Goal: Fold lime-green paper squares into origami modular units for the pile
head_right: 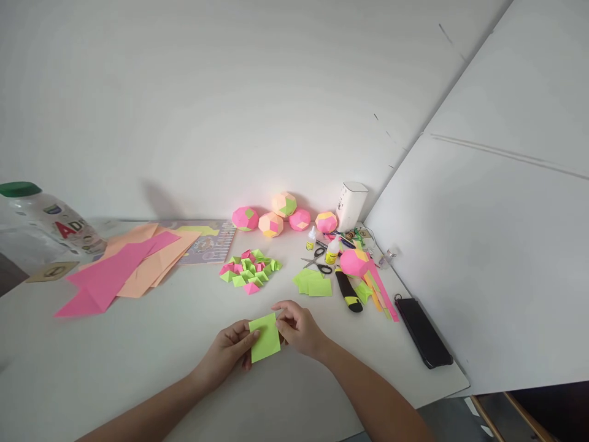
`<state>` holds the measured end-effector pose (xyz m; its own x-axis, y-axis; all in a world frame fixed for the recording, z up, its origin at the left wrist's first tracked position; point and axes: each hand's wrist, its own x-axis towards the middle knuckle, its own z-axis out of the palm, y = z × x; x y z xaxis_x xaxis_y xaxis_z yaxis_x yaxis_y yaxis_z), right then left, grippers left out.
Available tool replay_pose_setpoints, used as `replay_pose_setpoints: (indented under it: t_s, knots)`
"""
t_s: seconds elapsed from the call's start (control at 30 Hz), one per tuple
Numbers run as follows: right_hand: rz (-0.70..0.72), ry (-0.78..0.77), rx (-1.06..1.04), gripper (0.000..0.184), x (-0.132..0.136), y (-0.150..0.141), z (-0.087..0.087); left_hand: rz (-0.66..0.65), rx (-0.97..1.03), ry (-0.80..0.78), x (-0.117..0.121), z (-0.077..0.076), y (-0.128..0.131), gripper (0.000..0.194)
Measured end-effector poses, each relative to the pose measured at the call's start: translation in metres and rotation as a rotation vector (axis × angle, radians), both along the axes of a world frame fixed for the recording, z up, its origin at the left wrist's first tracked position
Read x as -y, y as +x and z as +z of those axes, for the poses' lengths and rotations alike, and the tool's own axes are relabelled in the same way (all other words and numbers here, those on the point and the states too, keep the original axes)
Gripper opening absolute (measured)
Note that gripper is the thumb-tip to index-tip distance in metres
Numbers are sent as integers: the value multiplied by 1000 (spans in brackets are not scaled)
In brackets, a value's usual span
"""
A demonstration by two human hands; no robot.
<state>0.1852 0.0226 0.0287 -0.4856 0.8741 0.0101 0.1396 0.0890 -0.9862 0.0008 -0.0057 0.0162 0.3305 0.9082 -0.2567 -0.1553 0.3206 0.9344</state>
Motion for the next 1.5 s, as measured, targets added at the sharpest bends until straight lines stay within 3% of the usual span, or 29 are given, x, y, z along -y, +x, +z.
replay_pose_setpoints:
  t_s: [0.2, 0.3, 0.43, 0.67, 0.8, 0.9, 0.97, 1.13, 1.5]
  knots:
    - [148, 301, 106, 25, 1, 3, 0, 25, 27, 0, -1, 7, 1, 37]
    - [187, 346, 99, 28, 4, 0, 1, 25, 25, -9, -2, 6, 0, 37]
    - [88, 266, 64, 14, 6, -5, 4, -36, -16, -19, -3, 3, -1, 38]
    - [-64, -19, -6, 22, 5, -9, 2, -109, 91, 79, 1, 9, -2, 43]
    - [-85, -95, -28, 21, 8, -12, -3, -131, 69, 88, 1, 5, -2, 39]
    - [-121, -145, -94, 36, 8, -16, -8, -93, 51, 92, 0, 2, 0, 38]
    - [-103, -178, -117, 39, 6, -17, -11, -67, 45, 90, 0, 2, 1, 38]
    - [10, -233, -77, 27, -2, -16, -14, -24, 41, 77, -1, 4, 2, 35]
    - [45, -217, -40, 32, -2, -10, -15, -19, 47, 25, -3, -1, -1, 31]
